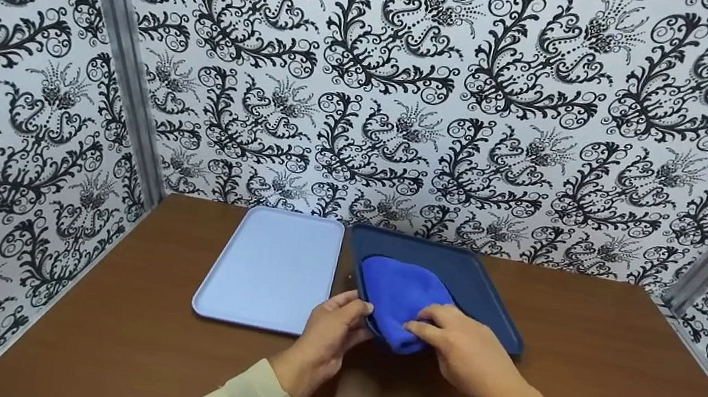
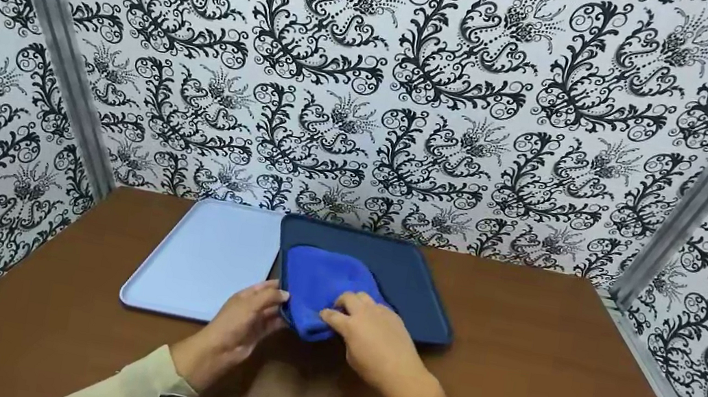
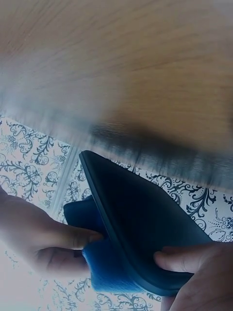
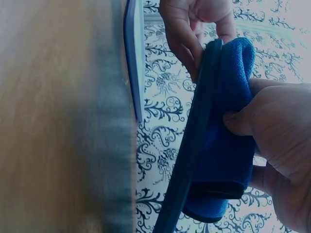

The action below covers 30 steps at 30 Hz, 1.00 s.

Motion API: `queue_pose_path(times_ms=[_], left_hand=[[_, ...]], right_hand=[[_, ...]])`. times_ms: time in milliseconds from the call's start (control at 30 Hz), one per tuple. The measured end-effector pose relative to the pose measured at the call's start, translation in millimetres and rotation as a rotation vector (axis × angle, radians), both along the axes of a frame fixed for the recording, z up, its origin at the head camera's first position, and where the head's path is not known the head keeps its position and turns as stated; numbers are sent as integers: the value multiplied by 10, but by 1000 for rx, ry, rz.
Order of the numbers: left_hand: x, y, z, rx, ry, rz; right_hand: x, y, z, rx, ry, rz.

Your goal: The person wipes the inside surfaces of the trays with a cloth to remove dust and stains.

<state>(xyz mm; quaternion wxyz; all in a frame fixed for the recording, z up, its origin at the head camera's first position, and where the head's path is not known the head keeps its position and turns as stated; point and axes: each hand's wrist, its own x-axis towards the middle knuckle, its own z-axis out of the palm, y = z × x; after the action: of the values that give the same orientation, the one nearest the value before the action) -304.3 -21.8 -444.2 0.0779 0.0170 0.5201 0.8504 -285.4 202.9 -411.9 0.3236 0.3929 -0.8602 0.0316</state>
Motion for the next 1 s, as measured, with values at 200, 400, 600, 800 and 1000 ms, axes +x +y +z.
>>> queue_pose_path(times_ms=[200,400,600,800,1000], left_hand=[[-1,-7,9,17,10,12],[-15,-29,14,19,15,11],[-52,-44,18,35,13,23],[-71,-55,12,41,7,24],[-100,-74,12,43,6,28]], right_hand=[[-71,123,22,2,41,30],[-115,269,42,1,25,5],[-136,411,72,-3,-41,-66],[-125,540,106,-10,-133,-168],[-124,661,149,-4,-245,-283]])
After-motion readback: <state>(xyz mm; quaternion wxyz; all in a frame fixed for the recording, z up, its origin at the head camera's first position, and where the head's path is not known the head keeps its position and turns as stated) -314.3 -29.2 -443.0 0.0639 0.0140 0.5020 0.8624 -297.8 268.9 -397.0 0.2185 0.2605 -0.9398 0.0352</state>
